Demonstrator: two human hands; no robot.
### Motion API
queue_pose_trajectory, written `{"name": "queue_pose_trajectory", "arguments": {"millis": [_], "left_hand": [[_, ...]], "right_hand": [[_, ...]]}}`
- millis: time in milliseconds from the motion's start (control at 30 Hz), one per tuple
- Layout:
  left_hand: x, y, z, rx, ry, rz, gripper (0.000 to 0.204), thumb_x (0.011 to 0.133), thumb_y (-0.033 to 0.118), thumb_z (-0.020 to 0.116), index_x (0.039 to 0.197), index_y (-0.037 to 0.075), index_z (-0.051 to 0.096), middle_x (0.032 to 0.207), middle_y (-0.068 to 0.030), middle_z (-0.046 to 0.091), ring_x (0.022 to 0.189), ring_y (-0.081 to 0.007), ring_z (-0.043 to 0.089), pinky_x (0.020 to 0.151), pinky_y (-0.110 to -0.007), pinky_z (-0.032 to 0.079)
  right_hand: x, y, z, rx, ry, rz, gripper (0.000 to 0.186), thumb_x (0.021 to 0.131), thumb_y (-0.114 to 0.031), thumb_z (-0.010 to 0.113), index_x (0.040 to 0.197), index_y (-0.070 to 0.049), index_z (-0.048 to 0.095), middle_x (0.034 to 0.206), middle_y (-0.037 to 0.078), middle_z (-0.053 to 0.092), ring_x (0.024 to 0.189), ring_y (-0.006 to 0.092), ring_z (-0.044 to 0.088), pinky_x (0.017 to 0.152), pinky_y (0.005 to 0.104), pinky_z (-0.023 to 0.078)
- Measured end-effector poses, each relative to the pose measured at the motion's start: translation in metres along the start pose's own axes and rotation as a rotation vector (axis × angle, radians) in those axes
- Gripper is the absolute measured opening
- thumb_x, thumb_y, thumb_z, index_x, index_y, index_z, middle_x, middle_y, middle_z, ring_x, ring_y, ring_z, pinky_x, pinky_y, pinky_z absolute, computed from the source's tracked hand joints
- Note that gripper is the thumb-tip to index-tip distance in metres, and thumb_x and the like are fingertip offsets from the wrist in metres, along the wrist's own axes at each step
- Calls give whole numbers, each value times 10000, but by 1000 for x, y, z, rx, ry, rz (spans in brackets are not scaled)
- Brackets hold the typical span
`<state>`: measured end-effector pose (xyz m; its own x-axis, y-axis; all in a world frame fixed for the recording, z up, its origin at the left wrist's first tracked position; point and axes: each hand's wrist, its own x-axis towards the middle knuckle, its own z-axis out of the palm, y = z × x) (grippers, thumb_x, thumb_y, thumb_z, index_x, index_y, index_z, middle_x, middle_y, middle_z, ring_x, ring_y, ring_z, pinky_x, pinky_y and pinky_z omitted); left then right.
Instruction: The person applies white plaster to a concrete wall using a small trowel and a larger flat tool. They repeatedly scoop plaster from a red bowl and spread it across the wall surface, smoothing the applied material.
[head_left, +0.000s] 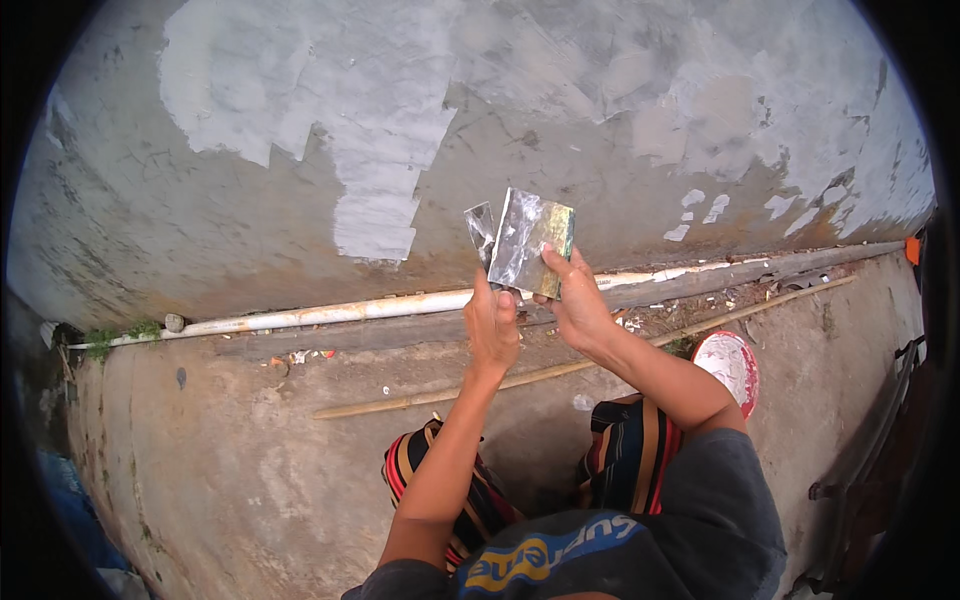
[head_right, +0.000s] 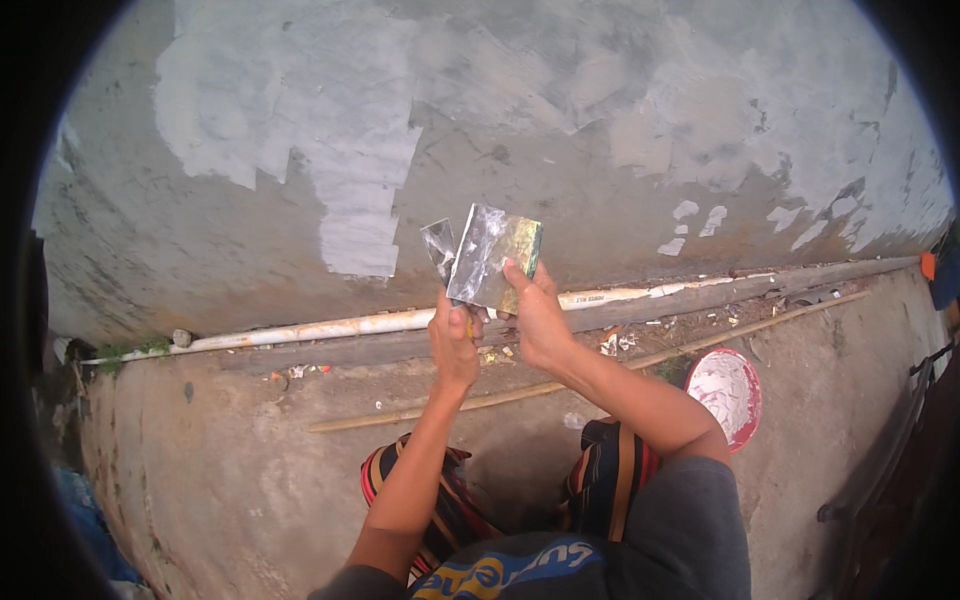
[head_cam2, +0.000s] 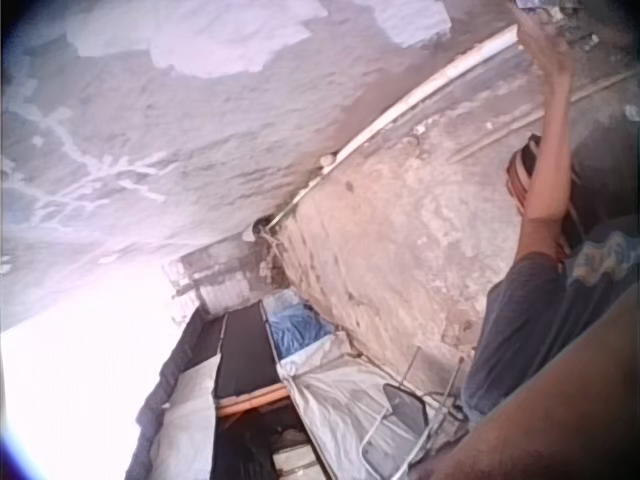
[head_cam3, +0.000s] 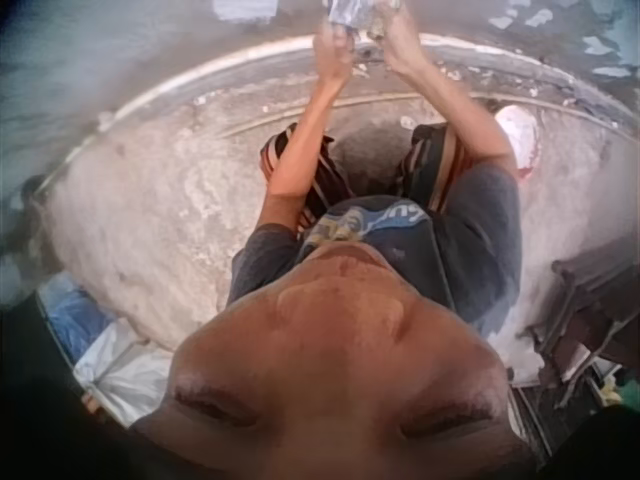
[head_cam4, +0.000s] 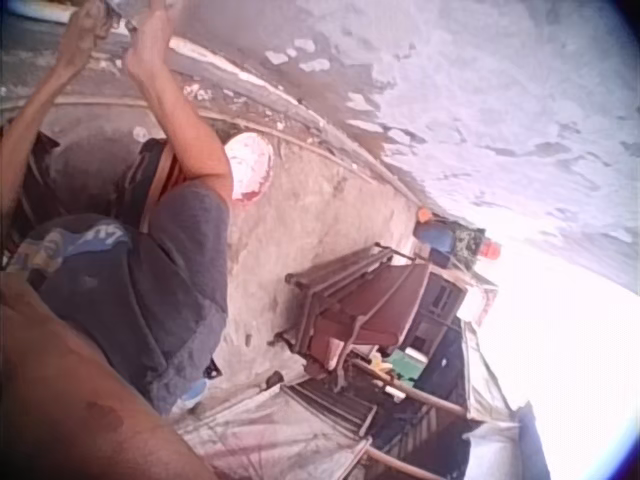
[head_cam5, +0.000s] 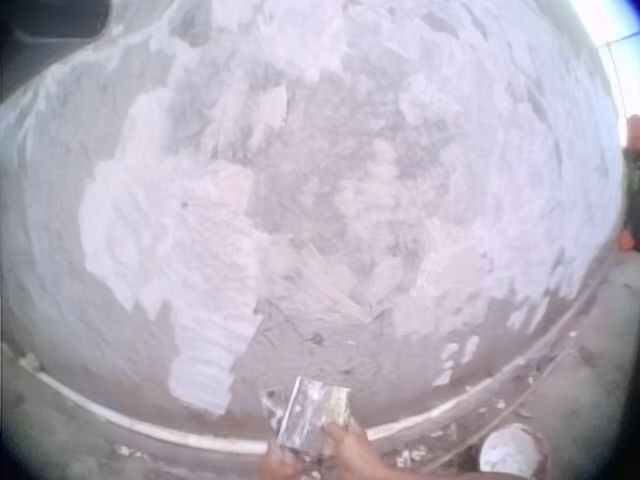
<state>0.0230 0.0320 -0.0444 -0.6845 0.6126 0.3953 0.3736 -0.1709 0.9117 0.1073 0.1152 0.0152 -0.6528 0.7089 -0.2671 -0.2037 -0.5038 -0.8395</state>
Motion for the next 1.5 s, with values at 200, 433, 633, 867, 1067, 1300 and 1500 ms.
{"name": "queue_pose_trajectory", "arguments": {"millis": [200,433,633,867,1067,1300,1500], "left_hand": [[-6,18,5,116,-69,105,991,791,832,340,1181,-69,476,648,-71,535,575,-147,523,516,-322,403],[-5,-15,-2,-3,-32,-57,954,794,835,339,1149,-38,489,646,-52,517,560,-130,495,511,-285,392],[-4,2,3,37,-28,24,890,796,838,335,1010,-11,494,641,-52,509,560,-125,482,510,-285,386],[-24,-6,11,377,-436,-259,785,851,745,414,1063,-5,505,715,-84,528,640,-178,523,552,-338,416],[-25,-3,15,-107,-448,-548,940,809,803,408,1326,19,360,888,-65,473,671,-122,441,517,-269,375],[-28,4,32,-288,-196,-730,742,864,758,384,1196,104,497,865,-6,491,761,-87,456,591,-239,375],[-28,15,37,-145,-182,-546,687,920,630,430,1358,101,433,1084,-46,392,810,-97,441,570,-240,382]], "right_hand": [[-5,-1,10,34,-12,-29,298,979,-301,525,1236,-161,466,1090,-3,561,995,117,518,779,339,410],[-1,-27,7,20,7,-271,297,966,-315,550,1209,-156,483,1068,-22,576,943,101,540,776,328,412],[0,3,-11,-101,26,-110,321,989,-235,516,1280,-116,455,1116,16,588,907,104,586,725,312,486],[1,-46,-3,-15,-59,-329,375,968,-292,543,1283,-108,456,1114,20,575,987,112,541,813,340,460],[13,-11,-36,-75,-127,-128,345,933,-189,585,1223,-36,479,1076,63,599,926,137,585,776,313,502],[13,20,-51,-38,-275,237,350,901,-108,608,1198,18,474,1005,106,602,882,159,605,743,300,532],[41,7,-88,82,-116,-124,410,907,-112,544,1249,70,410,1047,130,603,856,158,603,717,283,521]]}}
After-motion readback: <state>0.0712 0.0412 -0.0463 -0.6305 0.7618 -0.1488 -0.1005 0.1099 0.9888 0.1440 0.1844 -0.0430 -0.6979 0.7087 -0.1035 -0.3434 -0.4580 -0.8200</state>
